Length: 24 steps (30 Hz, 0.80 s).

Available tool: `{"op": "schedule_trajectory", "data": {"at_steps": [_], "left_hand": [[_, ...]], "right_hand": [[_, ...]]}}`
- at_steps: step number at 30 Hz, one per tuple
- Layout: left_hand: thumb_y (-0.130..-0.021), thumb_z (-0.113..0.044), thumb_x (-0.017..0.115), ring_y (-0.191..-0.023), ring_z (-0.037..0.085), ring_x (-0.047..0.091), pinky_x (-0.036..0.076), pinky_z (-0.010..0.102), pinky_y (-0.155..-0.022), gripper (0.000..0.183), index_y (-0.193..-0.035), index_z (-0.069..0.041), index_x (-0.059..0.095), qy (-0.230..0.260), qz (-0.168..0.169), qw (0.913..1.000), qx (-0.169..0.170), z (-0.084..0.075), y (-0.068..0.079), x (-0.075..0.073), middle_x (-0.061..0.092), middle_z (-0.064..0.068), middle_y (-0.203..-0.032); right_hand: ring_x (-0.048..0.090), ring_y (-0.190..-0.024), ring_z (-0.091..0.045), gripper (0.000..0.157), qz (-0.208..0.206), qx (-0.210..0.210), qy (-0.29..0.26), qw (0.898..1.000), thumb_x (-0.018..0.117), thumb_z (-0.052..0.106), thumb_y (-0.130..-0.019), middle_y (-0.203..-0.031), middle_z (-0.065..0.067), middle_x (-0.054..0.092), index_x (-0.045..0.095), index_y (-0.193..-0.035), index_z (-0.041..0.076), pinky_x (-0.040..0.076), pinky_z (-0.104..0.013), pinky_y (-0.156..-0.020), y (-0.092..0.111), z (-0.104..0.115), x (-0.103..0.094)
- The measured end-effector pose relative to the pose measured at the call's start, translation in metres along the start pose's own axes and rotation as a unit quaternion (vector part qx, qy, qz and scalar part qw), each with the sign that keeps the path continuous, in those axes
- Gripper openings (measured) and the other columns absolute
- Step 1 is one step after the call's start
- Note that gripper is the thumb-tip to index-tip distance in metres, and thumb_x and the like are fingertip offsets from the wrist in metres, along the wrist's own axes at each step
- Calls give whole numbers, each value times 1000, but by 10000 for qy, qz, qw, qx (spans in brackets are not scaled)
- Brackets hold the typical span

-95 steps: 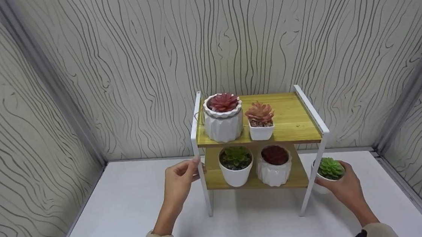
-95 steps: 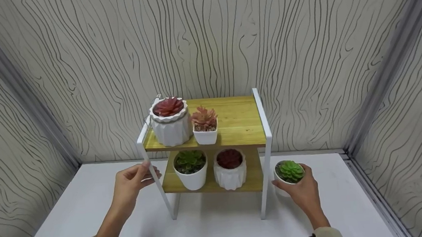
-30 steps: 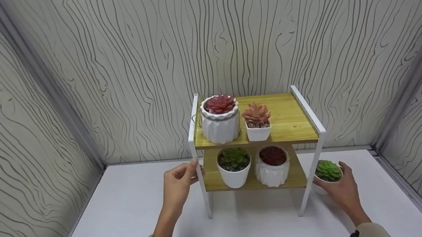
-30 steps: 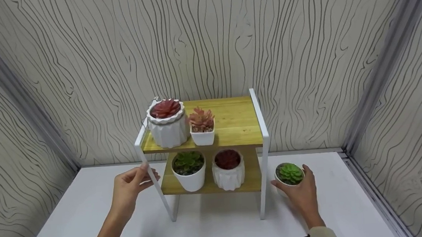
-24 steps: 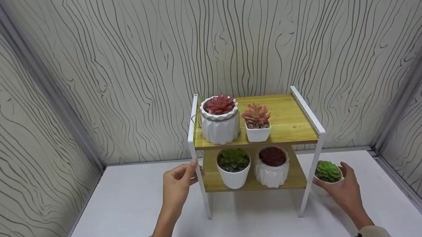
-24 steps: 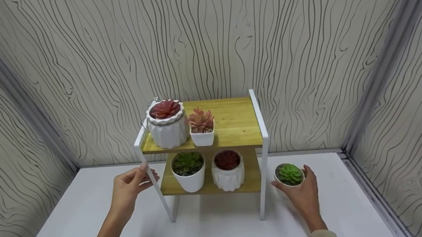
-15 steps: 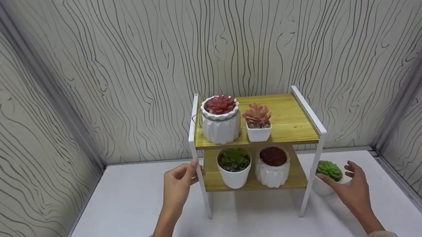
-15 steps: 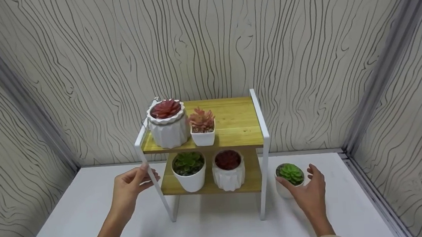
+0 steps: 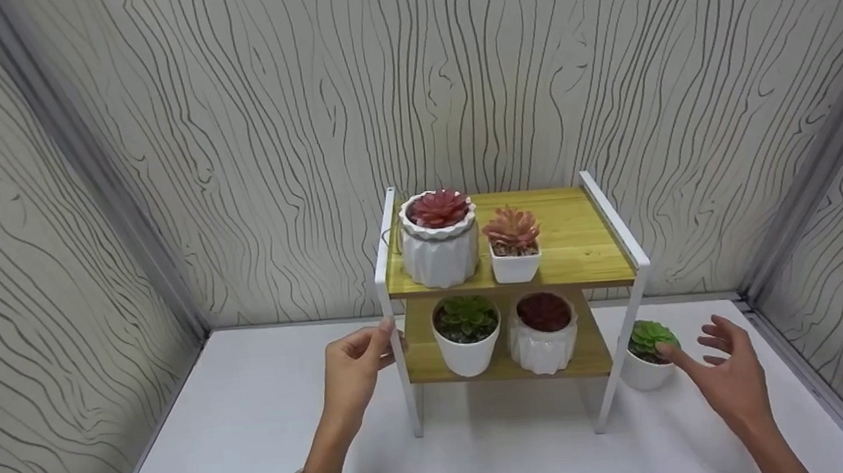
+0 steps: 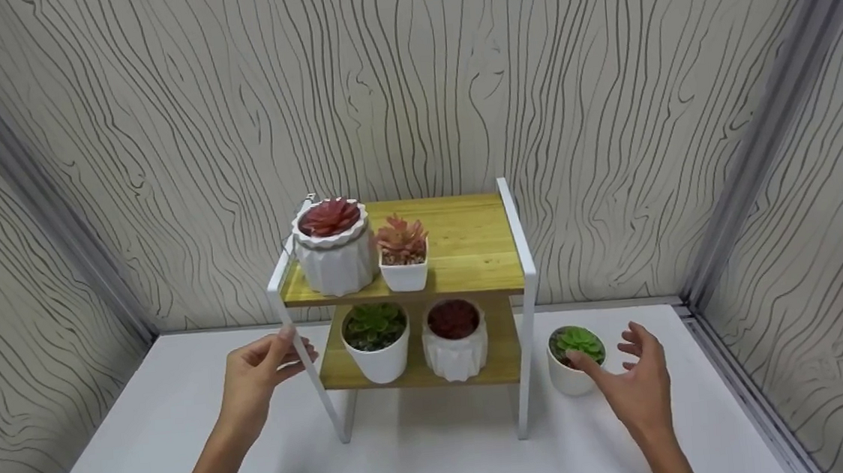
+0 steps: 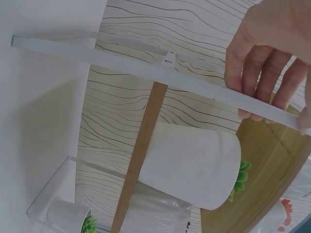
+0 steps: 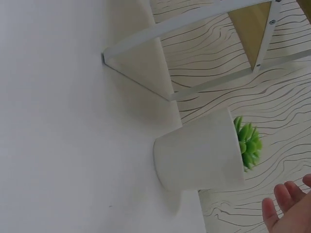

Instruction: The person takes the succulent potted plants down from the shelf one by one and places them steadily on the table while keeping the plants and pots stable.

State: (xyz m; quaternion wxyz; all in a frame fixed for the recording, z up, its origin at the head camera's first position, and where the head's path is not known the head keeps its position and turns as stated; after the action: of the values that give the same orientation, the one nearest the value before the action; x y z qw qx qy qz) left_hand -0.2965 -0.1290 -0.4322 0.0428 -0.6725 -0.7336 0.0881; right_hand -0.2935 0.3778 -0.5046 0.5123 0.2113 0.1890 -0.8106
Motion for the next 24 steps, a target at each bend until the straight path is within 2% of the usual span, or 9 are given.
{"op": "schedule_trajectory", "data": {"at_steps": [2, 3, 5, 7, 9, 14, 16, 20, 24], "left_hand": [[-104, -36, 68, -106, 35, 76, 66, 30, -93, 39, -107, 1, 79, -3, -12, 10000, -6, 0, 0, 0, 78, 23, -106], [-104, -37, 67, -106, 34, 76, 66, 30, -93, 39, -106, 0, 79, -21, -4, 10000, 0, 0, 0, 0, 78, 22, -105], [-104, -38, 67, -105, 31, 77, 66, 31, -94, 39, -106, 0, 79, -31, 14, 10000, 8, -1, 0, -1, 79, 20, -104], [-104, -38, 67, -104, 28, 77, 65, 31, -94, 40, -106, 0, 79, -34, 15, 10000, 13, -1, 0, -1, 79, 19, -103], [-104, -38, 67, -103, 27, 78, 65, 31, -94, 41, -107, 1, 78, -32, 21, 10000, 27, -2, 0, -1, 79, 19, -102], [-104, -39, 67, -105, 29, 77, 65, 32, -95, 40, -107, -1, 79, -27, 15, 10000, -3, -1, -1, -1, 79, 21, -105], [-104, -39, 67, -105, 28, 77, 65, 33, -96, 38, -106, -3, 79, -46, 12, 10000, -14, 0, -1, -1, 79, 19, -104], [-104, -40, 67, -103, 24, 78, 65, 34, -97, 39, -106, -4, 79, -88, 26, 10000, -19, 1, 0, -1, 80, 16, -103], [-104, -40, 67, -103, 23, 77, 65, 31, -95, 39, -108, -3, 79, -117, 25, 9999, -43, 1, 1, -2, 79, 14, -104]], "right_hand": [[58, -125, -13, 109, -22, -46, -56, 10000, 81, 46, -92, -161, -26, 40, 13, -167, 5, 50, -12, -96, 3, 6, -5], [59, -116, -2, 109, -26, -75, -95, 9999, 81, 45, -92, -160, -26, 42, 14, -167, 5, 48, -4, -87, 5, 9, -7], [52, -100, 17, 106, -50, -217, -188, 9996, 82, 42, -91, -158, -23, 45, 16, -167, 6, 43, 4, -77, 8, 16, -11], [47, -94, 25, 104, -74, -405, -275, 9988, 82, 39, -92, -155, -21, 47, 19, -166, 6, 44, 5, -77, 12, 25, -14], [48, -95, 26, 99, -126, -598, -359, 9975, 82, 36, -92, -149, -16, 51, 23, -165, 5, 45, 5, -80, 15, 34, -17], [56, -99, 23, 83, -403, -964, -643, 9924, 82, 24, -93, -126, 18, 56, 35, -158, 3, 47, 4, -85, 25, 53, -25], [60, -98, 20, 75, -603, -1057, -806, 9893, 82, 18, -93, -120, 26, 56, 41, -154, 4, 49, 3, -86, 29, 60, -28], [65, -93, 13, 59, -1047, -1202, -1080, 9813, 81, 10, -93, -112, 25, 62, 53, -145, 11, 50, 1, -86, 37, 71, -33], [69, -87, 8, 48, -1212, -1485, -1196, 9741, 78, 3, -93, -108, 19, 67, 61, -136, 11, 51, 0, -87, 45, 82, -37]]}}
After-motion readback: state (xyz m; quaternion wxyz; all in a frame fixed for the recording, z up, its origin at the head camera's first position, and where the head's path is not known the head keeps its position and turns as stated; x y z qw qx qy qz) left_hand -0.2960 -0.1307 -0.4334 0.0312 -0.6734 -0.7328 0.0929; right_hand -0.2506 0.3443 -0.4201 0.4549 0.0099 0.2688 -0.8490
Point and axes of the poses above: each hand's wrist, its own y-axis away from the middle knuckle, its own x-axis out of the palm, z = x × y, the point moved 5 cm from there along -y, towards the middle knuckle
